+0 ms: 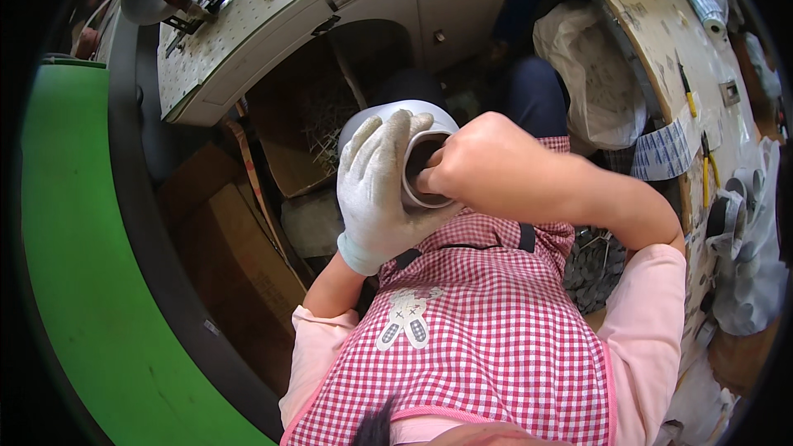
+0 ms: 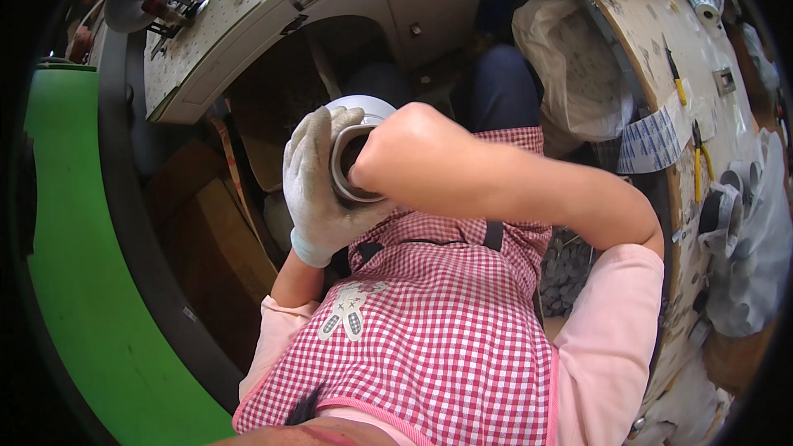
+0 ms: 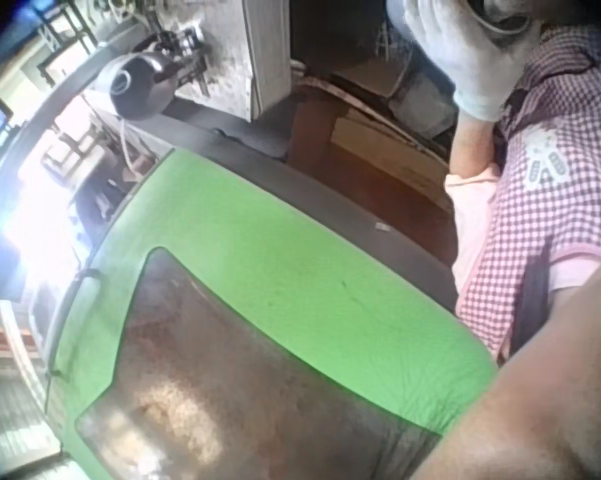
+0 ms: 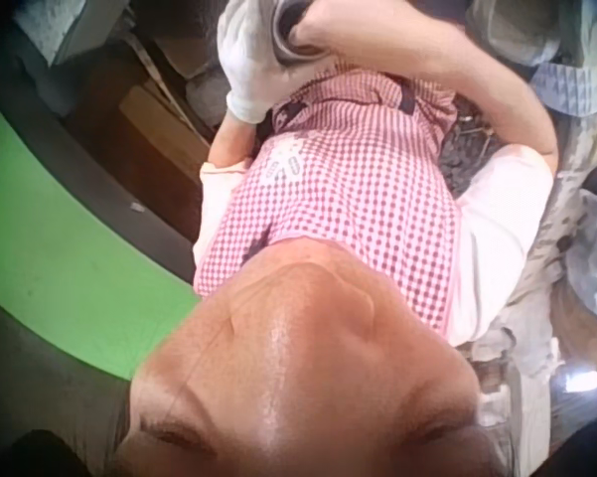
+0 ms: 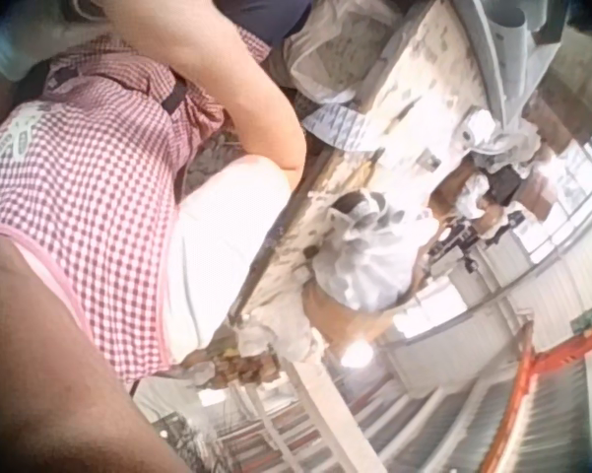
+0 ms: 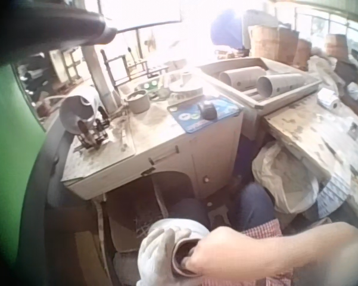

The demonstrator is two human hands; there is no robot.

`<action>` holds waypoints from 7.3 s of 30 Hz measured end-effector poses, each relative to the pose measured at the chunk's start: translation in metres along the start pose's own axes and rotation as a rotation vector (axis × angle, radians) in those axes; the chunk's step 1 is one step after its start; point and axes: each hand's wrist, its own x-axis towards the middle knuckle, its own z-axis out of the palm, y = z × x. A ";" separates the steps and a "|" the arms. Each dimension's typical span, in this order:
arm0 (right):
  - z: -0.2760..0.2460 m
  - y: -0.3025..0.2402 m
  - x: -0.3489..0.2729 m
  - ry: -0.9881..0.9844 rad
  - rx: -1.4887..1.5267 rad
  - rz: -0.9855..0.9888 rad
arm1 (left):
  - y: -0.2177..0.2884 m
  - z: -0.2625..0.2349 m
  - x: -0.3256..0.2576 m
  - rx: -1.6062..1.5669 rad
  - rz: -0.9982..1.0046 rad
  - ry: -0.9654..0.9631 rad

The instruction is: The person repeatedly assembles white plastic pitchers by inserting a white plastic component into the opening and pressing a circular gray seal onto the body. The person handles each pitcher one at a time, places it on the workbench, and repeats the process.

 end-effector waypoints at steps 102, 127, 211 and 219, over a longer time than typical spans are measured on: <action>-0.182 0.631 -0.107 0.913 -0.573 1.418 | -0.132 0.126 -0.080 -1.909 -1.219 -0.404; 0.310 0.024 -0.407 0.035 0.114 1.677 | -0.068 0.106 -0.100 -1.938 -1.056 -0.050; 0.120 0.079 -0.034 0.712 0.668 0.885 | -0.041 0.103 -0.062 -0.891 -0.762 0.113; 0.117 0.082 -0.035 0.653 0.667 0.812 | -0.056 0.102 -0.062 -0.607 -0.411 0.023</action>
